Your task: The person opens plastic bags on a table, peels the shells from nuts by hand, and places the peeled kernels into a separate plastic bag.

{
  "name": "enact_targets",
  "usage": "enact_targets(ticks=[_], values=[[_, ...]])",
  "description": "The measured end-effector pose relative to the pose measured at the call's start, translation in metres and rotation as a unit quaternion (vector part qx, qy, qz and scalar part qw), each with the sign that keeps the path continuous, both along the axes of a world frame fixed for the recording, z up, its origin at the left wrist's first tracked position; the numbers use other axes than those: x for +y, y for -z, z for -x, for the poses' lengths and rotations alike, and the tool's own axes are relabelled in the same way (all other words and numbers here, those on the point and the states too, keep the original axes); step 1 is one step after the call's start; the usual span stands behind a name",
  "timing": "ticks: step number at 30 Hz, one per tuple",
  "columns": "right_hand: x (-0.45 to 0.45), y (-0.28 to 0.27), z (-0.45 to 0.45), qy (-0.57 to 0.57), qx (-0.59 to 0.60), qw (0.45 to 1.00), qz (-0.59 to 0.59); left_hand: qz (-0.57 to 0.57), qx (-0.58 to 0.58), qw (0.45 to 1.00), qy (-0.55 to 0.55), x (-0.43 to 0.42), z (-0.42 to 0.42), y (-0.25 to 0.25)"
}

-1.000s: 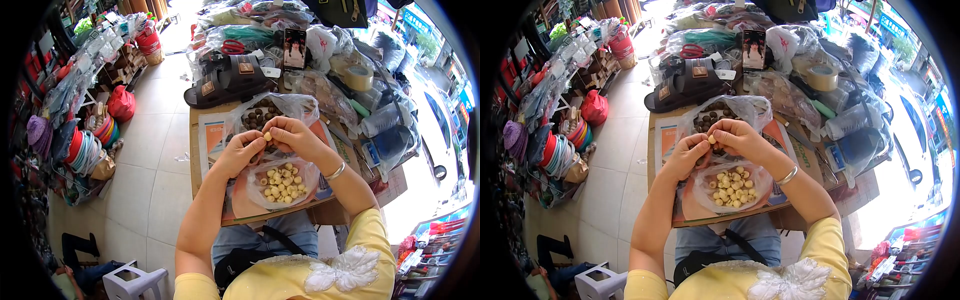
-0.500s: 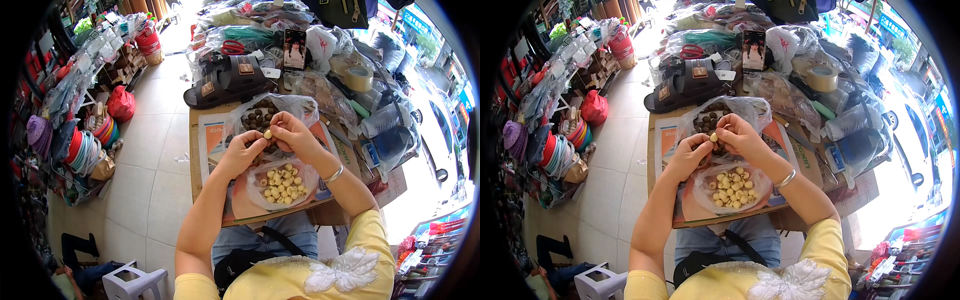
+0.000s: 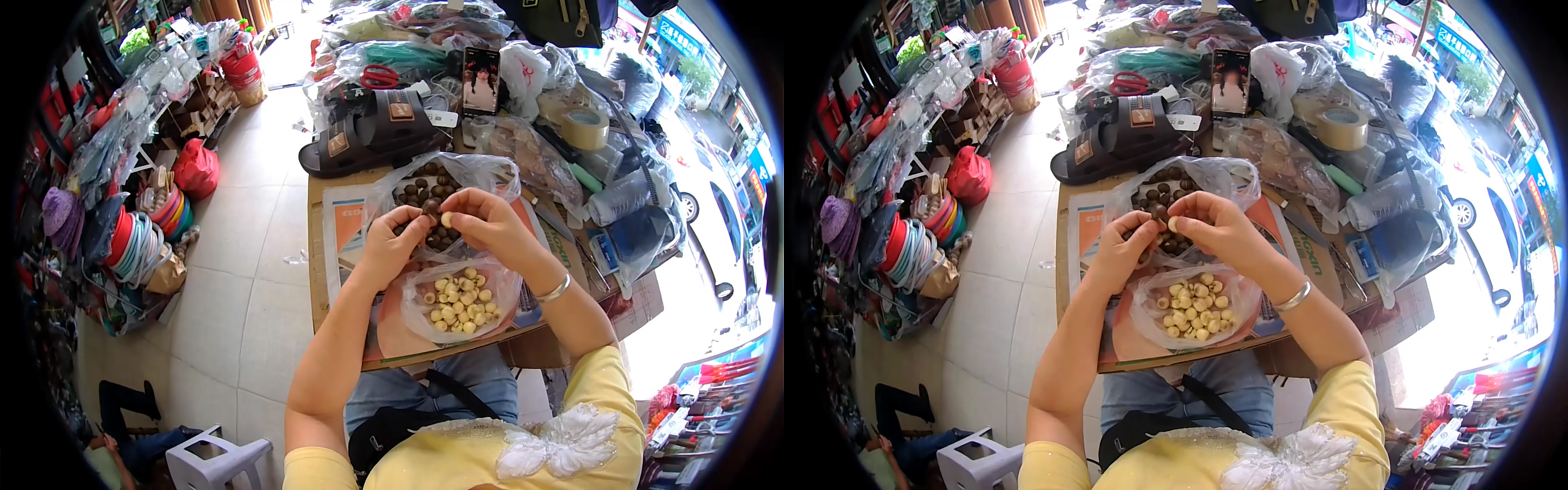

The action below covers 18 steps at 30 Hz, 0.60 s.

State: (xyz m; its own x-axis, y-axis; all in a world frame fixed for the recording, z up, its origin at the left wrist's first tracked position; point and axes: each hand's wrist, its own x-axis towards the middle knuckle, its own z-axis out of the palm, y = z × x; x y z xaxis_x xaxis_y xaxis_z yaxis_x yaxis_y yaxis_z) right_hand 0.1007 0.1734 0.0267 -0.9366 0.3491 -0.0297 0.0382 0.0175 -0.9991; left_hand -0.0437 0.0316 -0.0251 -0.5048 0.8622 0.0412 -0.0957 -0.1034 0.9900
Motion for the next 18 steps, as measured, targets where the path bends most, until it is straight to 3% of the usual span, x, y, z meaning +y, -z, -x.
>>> enact_targets(ticks=[2, 4, 5, 8, 10, 13, 14, 16, 17, 18], values=[[-0.001, -0.009, -0.012, -0.018, -0.014, 1.000, 0.011, -0.003, -0.055, 0.998, 0.014, -0.001, 0.005, 0.000], [0.002, -0.015, -0.026, -0.168, -0.054, 0.982, -0.059, -0.007, -0.111, 0.993, 0.027, -0.002, 0.007, 0.000], [0.005, -0.012, -0.029, -0.210, -0.028, 0.962, -0.174, -0.014, -0.138, 0.990, 0.033, -0.002, 0.007, 0.000], [0.005, -0.014, -0.038, -0.258, -0.079, 0.956, -0.118, -0.037, -0.207, 0.976, 0.048, -0.003, 0.010, -0.001], [0.013, -0.015, -0.036, -0.249, -0.110, 0.952, -0.144, -0.052, -0.247, 0.966, 0.058, -0.005, 0.013, 0.001], [0.025, -0.003, -0.020, -0.069, -0.044, 0.969, -0.235, -0.086, -0.288, 0.951, 0.074, -0.006, 0.018, 0.006], [0.028, -0.003, -0.012, -0.068, -0.044, 0.969, -0.234, -0.115, -0.317, 0.937, 0.093, -0.007, 0.019, 0.007], [0.031, -0.004, 0.005, 0.039, -0.061, 0.828, -0.556, -0.142, -0.344, 0.921, 0.115, -0.008, 0.021, 0.010], [0.036, 0.001, 0.015, 0.041, -0.061, 0.828, -0.556, -0.152, -0.343, 0.920, 0.113, -0.007, 0.021, 0.011], [0.041, 0.011, 0.025, 0.052, -0.093, 0.791, -0.602, -0.162, -0.342, 0.919, 0.112, -0.007, 0.022, 0.013]])
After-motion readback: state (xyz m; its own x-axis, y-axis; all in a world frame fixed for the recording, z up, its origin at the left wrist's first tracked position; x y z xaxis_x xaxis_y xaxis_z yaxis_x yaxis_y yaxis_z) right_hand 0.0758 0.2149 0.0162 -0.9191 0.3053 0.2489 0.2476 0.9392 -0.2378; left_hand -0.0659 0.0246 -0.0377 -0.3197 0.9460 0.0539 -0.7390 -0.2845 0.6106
